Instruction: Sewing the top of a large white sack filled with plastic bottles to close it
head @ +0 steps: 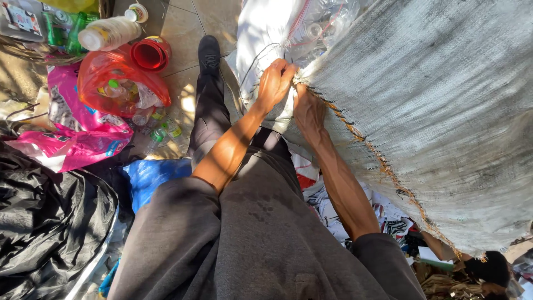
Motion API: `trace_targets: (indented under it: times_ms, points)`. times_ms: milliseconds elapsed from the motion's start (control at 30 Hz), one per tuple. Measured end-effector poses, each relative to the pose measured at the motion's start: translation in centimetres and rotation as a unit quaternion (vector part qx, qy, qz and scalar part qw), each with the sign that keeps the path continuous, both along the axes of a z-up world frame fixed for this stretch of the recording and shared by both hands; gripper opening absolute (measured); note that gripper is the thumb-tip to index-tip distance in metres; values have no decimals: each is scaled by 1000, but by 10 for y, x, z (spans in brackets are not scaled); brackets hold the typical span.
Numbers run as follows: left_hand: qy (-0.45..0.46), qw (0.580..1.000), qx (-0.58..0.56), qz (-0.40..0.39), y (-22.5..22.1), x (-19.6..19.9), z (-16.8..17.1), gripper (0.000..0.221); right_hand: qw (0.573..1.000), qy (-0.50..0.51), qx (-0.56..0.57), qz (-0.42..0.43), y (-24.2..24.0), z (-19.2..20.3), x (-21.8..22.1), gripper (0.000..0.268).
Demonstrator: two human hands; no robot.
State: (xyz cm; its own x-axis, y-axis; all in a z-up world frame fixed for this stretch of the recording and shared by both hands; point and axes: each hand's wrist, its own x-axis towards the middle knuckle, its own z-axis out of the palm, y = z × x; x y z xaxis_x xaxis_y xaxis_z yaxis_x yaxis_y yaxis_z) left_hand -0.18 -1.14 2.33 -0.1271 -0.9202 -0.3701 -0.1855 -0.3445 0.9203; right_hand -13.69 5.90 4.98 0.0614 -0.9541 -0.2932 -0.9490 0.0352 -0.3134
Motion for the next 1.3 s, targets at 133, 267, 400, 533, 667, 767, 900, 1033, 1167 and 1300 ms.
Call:
trace_targets:
  times_ms: [133, 267, 400, 533, 667, 767, 900, 1033, 1167, 1300]
  points:
    - [-54, 998, 30, 31, -4, -16, -4, 38, 999, -33, -5, -28, -6, -12, -2, 10]
    - [-98, 993, -46, 54, -9, -12, 12, 26, 998, 33, -55, 0, 1, -8, -7, 8]
    - [-99, 968, -189, 134, -40, 4, 45, 17, 993, -38, -112, 6, -56, 35, 3, 36]
    - [-91, 959, -250, 98, -59, 8, 65, 19, 974, -193, -108, 37, -115, 55, 25, 23]
    - [46, 977, -168, 123, -76, 34, 57, 8, 922, -333, -197, 18, -169, 130, 21, 53]
    - [-63, 984, -151, 77, -66, 26, 6, 17, 894, -379, -239, 3, -196, 192, 3, 21]
    - [-160, 981, -111, 6, -64, 4, -20, 25, 946, -307, -86, 51, -192, 153, -5, 27]
    - [-167, 974, -109, 106, -56, -19, -46, 11, 994, -50, 17, 94, -148, 70, -16, 30]
    - [-196, 956, -131, 174, -57, -24, -43, 6, 994, -72, -35, 78, -136, 66, 7, 8]
    - [-172, 953, -99, 228, -59, -24, -29, 6, 993, -79, -69, 46, -134, 45, 11, 6]
